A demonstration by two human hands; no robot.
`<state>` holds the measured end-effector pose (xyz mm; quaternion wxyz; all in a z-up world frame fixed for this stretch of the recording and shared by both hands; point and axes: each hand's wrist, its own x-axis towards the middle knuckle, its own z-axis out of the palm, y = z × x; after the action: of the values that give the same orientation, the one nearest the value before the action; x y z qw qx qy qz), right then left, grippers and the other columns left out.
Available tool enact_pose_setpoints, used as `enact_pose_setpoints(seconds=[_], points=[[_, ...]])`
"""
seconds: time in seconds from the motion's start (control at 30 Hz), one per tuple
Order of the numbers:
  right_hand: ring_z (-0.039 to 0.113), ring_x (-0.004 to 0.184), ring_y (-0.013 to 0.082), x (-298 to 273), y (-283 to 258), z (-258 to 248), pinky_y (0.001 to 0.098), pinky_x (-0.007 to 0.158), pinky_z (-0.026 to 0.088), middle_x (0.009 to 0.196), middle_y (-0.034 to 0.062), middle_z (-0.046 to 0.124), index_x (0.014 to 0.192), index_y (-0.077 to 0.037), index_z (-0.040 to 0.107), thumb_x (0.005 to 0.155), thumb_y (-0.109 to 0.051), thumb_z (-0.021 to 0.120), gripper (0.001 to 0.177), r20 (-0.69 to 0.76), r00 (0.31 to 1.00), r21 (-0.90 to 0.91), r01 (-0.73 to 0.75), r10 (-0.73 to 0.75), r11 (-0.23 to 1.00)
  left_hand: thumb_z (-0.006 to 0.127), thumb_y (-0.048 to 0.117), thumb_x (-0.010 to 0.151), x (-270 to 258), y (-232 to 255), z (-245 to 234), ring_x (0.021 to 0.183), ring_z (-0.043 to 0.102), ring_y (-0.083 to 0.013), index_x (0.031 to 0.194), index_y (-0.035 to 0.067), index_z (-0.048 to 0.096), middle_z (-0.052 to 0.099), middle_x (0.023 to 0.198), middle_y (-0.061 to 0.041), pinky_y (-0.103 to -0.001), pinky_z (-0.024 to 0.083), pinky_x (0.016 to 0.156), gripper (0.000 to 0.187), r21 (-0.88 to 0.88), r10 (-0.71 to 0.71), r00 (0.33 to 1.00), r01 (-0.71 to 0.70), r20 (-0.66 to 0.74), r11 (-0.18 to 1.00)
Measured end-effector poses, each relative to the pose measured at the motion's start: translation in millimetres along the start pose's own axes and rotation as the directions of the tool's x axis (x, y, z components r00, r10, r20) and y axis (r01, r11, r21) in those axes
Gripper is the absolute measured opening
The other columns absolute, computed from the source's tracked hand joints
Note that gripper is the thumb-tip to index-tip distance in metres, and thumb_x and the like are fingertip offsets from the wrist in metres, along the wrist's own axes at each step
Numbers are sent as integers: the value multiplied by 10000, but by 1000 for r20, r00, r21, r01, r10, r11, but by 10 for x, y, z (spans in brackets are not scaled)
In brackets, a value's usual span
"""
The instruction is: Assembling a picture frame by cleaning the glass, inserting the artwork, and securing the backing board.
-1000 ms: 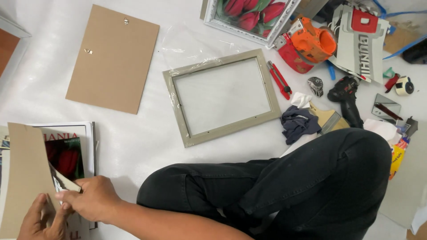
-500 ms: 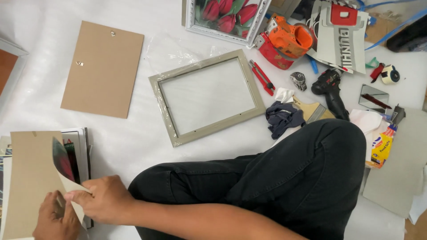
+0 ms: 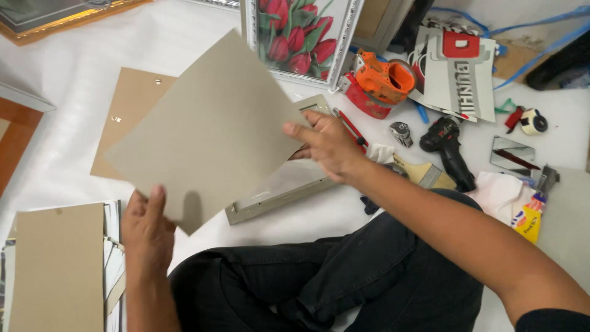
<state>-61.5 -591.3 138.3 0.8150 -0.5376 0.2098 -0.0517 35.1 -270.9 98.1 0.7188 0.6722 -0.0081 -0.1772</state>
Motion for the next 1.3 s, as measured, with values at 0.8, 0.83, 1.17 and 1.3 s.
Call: enact_pose_setpoints(seconds=[0.8,0.83,1.17,1.3], points=[[690,1081,507,1035,594,-1277,629,840,545,1014,318,735,1127,91,729,785,-245,690,481,-438,868,-896,-443,234,-36,797,452,848,949,-601,636,945,745,-386,1158,-16,681,760,980,-208,-471,597,774,573,848,-221,961,253,-165,466],[690,1081,507,1004,564,-1250,629,840,545,1014,318,735,1127,91,729,785,-245,690,481,-438,868,-896,-442,235,-38,797,452,848,921,-548,677,945,745,-386,1158,-16,681,760,980,-208,-471,597,774,573,847,-223,961,255,-166,467],[636,1202,491,904,539,-1092,625,914,527,1199,331,689,1302,117,626,886,-300,706,594,-452,855,-882,-471,253,17,848,423,821,891,-669,747,1109,676,-514,1201,-113,593,686,1145,-355,-563,574,871,705,870,-332,939,236,-89,433],[635,1190,507,888,537,-1119,642,890,532,1200,362,675,1314,131,613,885,-279,710,601,-420,877,-897,-440,235,37,844,397,830,861,-601,787,1102,680,-510,1177,-121,610,690,1126,-357,-546,582,852,665,859,-326,941,237,-87,453]])
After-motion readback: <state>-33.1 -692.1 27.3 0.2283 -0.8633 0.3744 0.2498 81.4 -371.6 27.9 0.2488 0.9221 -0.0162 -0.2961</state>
